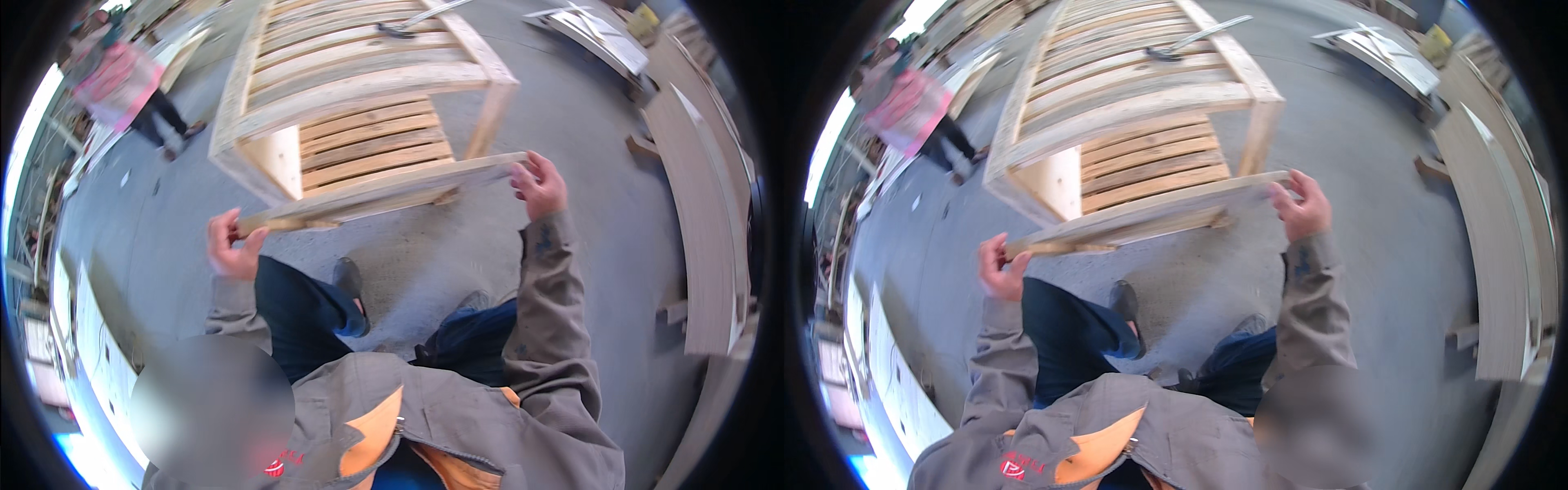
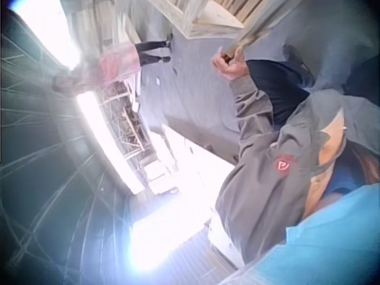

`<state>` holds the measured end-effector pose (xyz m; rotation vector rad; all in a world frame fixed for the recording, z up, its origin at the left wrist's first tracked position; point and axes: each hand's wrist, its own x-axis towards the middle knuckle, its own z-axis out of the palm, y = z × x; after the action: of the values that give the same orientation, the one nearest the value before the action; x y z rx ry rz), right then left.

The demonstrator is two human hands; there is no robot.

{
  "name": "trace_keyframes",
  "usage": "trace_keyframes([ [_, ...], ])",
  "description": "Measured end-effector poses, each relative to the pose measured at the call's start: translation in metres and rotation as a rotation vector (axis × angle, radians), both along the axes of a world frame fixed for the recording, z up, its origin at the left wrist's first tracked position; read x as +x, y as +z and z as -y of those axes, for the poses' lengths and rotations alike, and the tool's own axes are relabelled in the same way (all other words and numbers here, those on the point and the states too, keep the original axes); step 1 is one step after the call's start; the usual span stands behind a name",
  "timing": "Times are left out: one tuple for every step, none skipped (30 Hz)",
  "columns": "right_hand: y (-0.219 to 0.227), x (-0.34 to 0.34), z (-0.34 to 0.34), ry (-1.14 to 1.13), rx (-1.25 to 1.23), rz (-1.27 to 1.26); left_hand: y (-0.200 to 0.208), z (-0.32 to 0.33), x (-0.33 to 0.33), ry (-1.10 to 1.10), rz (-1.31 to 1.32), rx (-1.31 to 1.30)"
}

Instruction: The person uses a nail gun to fasten wooden slats together on the floor, then lifts and positions the assembled panel into a larger wooden frame. The person adjusts the panel within the frame and continues to secure it.

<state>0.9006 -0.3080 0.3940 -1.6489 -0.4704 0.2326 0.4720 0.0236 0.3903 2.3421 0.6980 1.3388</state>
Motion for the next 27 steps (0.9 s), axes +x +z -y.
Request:
trace_keyframes([
  [-0.003,0.001,0.001,-0.007,0.017,-0.015,-0.001,-0.001,0.002,0.012,0.015,-0.028],
  [-0.003,0.0,-0.001,0.01,0.02,-0.034,0.0,-0.002,0.006,0.029,0.029,-0.053],
  [0.001,-0.001,-0.001,0.022,0.023,-0.048,0.002,-0.004,0.01,0.031,0.062,-0.098],
  [0.001,-0.001,-0.001,0.012,0.018,-0.052,0.002,-0.005,0.014,0.026,0.099,-0.147],
  [0.0,0.0,-0.001,-0.002,0.008,-0.054,0.002,-0.007,0.017,0.039,0.121,-0.196],
  [0.0,0.0,0.0,-0.021,-0.007,-0.056,0.0,-0.009,0.021,0.048,0.145,-0.249],
  [0.0,0.0,0.0,-0.017,-0.02,-0.061,-0.001,-0.011,0.025,0.054,0.169,-0.301],
  [0.0,0.0,0.0,-0.016,-0.031,-0.069,0.003,-0.014,0.029,0.072,0.17,-0.306],
  [0.0,0.0,0.0,-0.018,-0.044,-0.074,0.006,-0.016,0.034,0.086,0.173,-0.314],
  [0.0,0.0,-0.001,-0.017,-0.058,-0.078,0.009,-0.02,0.038,0.099,0.174,-0.322],
  [0.0,0.001,-0.002,-0.018,-0.072,-0.078,0.005,-0.029,0.043,0.096,0.218,-0.35],
  [-0.001,0.002,-0.002,-0.022,-0.086,-0.08,0.004,-0.035,0.049,0.109,0.228,-0.327],
  [-0.002,0.003,-0.002,-0.022,-0.095,-0.08,0.003,-0.04,0.055,0.121,0.237,-0.305],
  [-0.003,0.004,-0.001,-0.025,-0.104,-0.079,0.003,-0.044,0.062,0.131,0.245,-0.283],
  [-0.004,0.004,-0.001,-0.027,-0.109,-0.081,0.009,-0.045,0.068,0.153,0.248,-0.304],
  [-0.004,0.004,-0.001,-0.025,-0.112,-0.082,0.01,-0.047,0.073,0.136,0.283,-0.326],
  [-0.004,0.004,0.0,-0.026,-0.116,-0.082,0.01,-0.05,0.078,0.116,0.318,-0.349],
  [-0.004,0.004,0.0,-0.028,-0.12,-0.083,0.009,-0.053,0.082,0.096,0.353,-0.373],
  [-0.005,0.005,0.0,-0.026,-0.126,-0.073,0.006,-0.058,0.083,0.08,0.353,-0.379],
  [-0.007,0.006,-0.001,-0.023,-0.13,-0.066,0.002,-0.063,0.084,0.086,0.352,-0.393],
  [-0.009,0.006,-0.003,-0.02,-0.133,-0.06,-0.002,-0.068,0.084,0.092,0.352,-0.406],
  [-0.01,0.005,-0.004,-0.015,-0.134,-0.06,-0.006,-0.072,0.082,0.099,0.351,-0.418],
  [-0.012,0.005,-0.004,-0.016,-0.138,-0.059,-0.007,-0.072,0.083,0.096,0.364,-0.437],
  [-0.013,0.006,-0.005,-0.016,-0.14,-0.058,-0.007,-0.071,0.085,0.092,0.377,-0.455],
  [-0.015,0.006,-0.005,-0.011,-0.141,-0.057,-0.008,-0.071,0.087,0.088,0.389,-0.472],
  [-0.016,0.008,-0.004,-0.009,-0.14,-0.055,-0.008,-0.071,0.088,0.119,0.352,-0.479],
  [-0.017,0.01,-0.003,-0.008,-0.138,-0.053,-0.008,-0.072,0.089,0.147,0.314,-0.485],
])
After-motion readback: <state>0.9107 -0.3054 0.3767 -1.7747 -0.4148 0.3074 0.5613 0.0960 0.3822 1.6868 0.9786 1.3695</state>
